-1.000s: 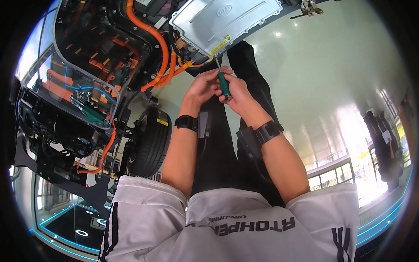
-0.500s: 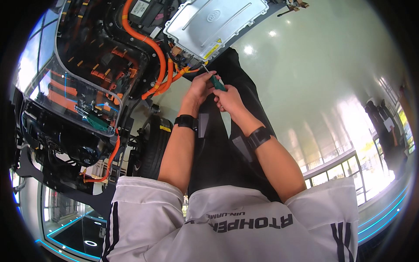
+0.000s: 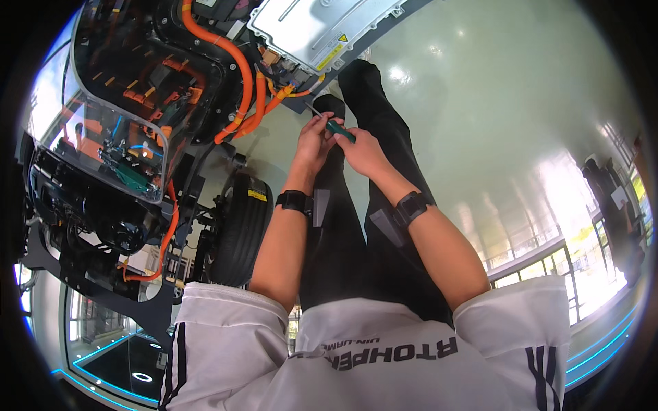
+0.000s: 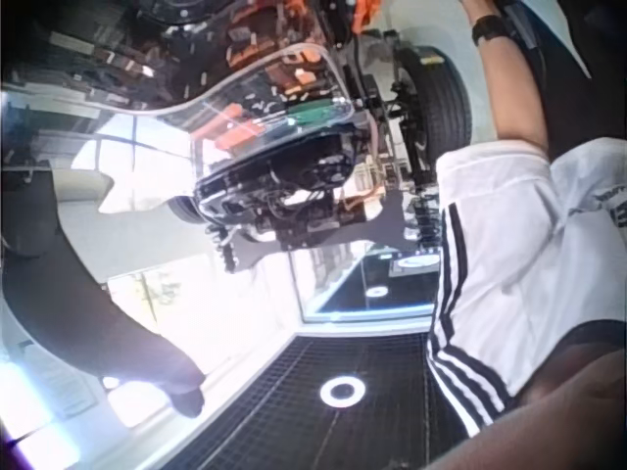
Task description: The person uses a screwdriver to tighten screws on a silver metal casing located under the chassis of a vehicle. The person works methodically, moving from one screw to the next along the edge of the casing.
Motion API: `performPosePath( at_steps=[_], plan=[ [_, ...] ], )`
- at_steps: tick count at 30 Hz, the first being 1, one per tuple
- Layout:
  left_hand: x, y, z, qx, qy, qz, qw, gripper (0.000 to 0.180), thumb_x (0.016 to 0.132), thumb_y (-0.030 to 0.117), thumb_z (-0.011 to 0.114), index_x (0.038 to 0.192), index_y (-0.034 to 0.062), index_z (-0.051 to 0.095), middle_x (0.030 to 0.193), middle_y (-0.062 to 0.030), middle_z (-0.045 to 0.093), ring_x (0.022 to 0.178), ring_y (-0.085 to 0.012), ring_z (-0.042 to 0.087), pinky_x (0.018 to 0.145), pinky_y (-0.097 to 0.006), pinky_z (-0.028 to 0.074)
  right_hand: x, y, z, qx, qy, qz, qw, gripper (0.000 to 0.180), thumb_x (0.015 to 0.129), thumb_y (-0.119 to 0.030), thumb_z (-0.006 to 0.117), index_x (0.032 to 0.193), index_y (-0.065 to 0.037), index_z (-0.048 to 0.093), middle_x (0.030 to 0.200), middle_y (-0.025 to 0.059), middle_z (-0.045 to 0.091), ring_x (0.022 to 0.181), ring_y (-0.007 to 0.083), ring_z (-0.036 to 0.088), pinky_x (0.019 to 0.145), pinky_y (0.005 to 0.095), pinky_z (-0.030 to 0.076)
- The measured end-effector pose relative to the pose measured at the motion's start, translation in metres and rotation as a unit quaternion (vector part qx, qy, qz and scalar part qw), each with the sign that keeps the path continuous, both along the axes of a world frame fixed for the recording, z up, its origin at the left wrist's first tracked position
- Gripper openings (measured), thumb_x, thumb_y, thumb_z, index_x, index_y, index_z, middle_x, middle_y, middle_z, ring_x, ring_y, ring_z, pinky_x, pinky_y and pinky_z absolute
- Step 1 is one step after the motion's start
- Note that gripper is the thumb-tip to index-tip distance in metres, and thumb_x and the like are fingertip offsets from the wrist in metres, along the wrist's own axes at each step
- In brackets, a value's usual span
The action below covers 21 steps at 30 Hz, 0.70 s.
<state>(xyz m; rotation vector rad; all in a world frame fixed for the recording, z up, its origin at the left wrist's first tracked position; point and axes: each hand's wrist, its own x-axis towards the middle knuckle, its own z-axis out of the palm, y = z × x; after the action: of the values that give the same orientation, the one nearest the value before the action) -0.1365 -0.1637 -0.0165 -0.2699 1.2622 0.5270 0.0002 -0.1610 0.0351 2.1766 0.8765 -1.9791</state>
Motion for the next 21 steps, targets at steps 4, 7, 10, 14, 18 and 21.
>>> performPosePath(
  at_steps=[4,7,10,14,18,21],
  plan=[
    [-0.015,-0.004,-0.036,0.034,-0.009,0.032,0.999,0.025,0.097,0.017,0.044,0.114,-0.0007,0.051,0.098,-0.0142,0.063,0.086,-0.0213,0.062,0.077,-0.032,0.052,-0.022,-0.005,-0.028,0.043,-0.013,-0.023,0.999,0.051,0.087,-0.039,0.057,0.107,0.008,0.061,0.094,0.0291,0.064,0.095,0.0414,0.062,0.082,0.0418,0.048],
    [-0.018,0.005,-0.045,0.044,0.027,0.023,0.998,0.022,0.096,0.017,0.047,0.108,0.0004,0.054,0.089,-0.0139,0.064,0.076,-0.0222,0.064,0.071,-0.032,0.053,-0.036,-0.015,-0.046,0.045,-0.017,-0.044,0.998,0.052,0.086,-0.041,0.057,0.107,0.007,0.062,0.094,0.0285,0.064,0.095,0.0413,0.061,0.082,0.0411,0.049],
    [-0.021,0.006,-0.055,0.044,0.058,0.013,0.997,0.02,0.094,0.016,0.048,0.104,0.0003,0.056,0.086,-0.0137,0.065,0.072,-0.0214,0.064,0.065,-0.03,0.054,-0.045,-0.009,-0.056,0.027,-0.022,-0.047,0.998,0.053,0.086,-0.041,0.057,0.107,0.007,0.062,0.095,0.0283,0.064,0.096,0.0407,0.061,0.083,0.0407,0.048],
    [-0.026,0.003,-0.059,0.031,0.067,0.008,0.997,0.021,0.094,0.017,0.047,0.104,0.0001,0.055,0.087,-0.014,0.065,0.075,-0.0218,0.065,0.066,-0.031,0.054,-0.048,-0.007,-0.058,0.002,0.003,-0.045,0.999,0.053,0.085,-0.042,0.058,0.107,0.007,0.062,0.097,0.0278,0.064,0.096,0.0398,0.062,0.083,0.0407,0.048],
    [-0.03,0.003,-0.058,0.04,0.054,-0.023,0.997,0.027,0.097,0.021,0.042,0.107,-0.0005,0.054,0.096,-0.016,0.065,0.081,-0.0231,0.064,0.072,-0.032,0.053,-0.044,-0.012,-0.055,0.013,-0.017,-0.042,0.999,0.054,0.085,-0.042,0.059,0.108,0.007,0.062,0.095,0.0267,0.065,0.095,0.0391,0.063,0.082,0.0404,0.049],
    [-0.032,-0.003,-0.057,0.038,0.063,-0.012,0.997,0.033,0.099,0.027,0.037,0.108,-0.0007,0.051,0.102,-0.0185,0.064,0.088,-0.0265,0.064,0.078,-0.035,0.052,-0.035,-0.021,-0.043,0.025,-0.017,-0.034,0.999,0.054,0.085,-0.042,0.059,0.108,0.007,0.061,0.091,0.0255,0.066,0.091,0.038,0.064,0.08,0.0394,0.049]
  ],
)
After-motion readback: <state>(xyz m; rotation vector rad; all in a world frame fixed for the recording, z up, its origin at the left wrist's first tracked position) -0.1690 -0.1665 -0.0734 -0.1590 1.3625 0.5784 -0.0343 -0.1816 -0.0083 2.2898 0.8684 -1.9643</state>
